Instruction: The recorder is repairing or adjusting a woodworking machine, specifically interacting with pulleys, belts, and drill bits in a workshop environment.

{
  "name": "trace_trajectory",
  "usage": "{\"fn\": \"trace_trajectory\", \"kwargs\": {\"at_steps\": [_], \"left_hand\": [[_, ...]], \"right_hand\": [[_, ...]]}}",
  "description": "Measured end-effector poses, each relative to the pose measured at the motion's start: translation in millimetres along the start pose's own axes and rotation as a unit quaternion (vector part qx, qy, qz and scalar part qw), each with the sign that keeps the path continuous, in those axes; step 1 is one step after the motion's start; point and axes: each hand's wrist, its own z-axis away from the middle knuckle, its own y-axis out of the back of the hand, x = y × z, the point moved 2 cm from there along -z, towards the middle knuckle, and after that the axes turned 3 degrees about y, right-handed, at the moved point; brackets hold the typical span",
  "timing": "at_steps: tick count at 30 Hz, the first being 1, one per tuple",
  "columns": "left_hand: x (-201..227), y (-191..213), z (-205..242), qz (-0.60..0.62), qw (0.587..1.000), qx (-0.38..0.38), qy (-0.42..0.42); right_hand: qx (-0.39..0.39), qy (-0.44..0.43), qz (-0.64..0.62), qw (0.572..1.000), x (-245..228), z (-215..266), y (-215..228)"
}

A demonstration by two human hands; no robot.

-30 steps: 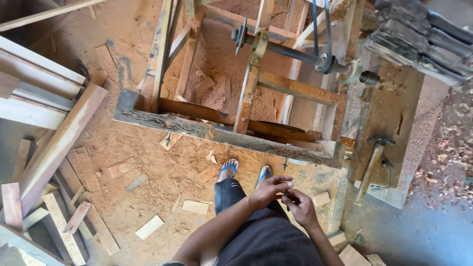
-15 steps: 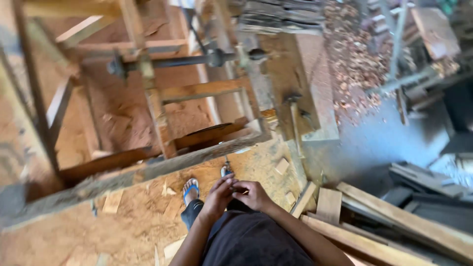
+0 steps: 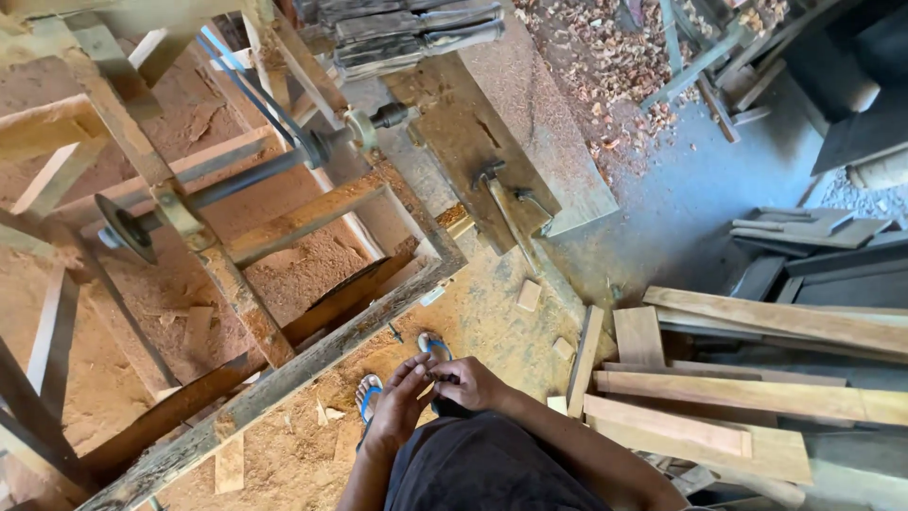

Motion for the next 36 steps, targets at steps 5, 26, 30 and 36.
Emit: {"fn": "trace_trajectory", "kwargs": {"at_steps": [5,26,30,36], "left_hand": [[-1.8,-15.3,-7.9,-0.005,1.0,-0.006,0.01],[-196.8,-199.1,-256.3,-0.347,0.913,0.154,-0.149],[-183.8,-245.1,-317.6,-0.322,0.913,0.185,-0.169],[-85.4,-247.5,-395.6,-0.227,0.882,0.295,-0.288]], "right_hand": [[-0.038,-0.053,-0.089,0.994,11.4,7.0,13.8],[0.118,-0.107,-0.018,0.987,173.3,114.0,279.6],[0.134,-0.083,-0.001,0.988,176.6,119.2,360.9],[0.241,-0.126,0.043,0.962,258.6,138.9,438.7]]}}
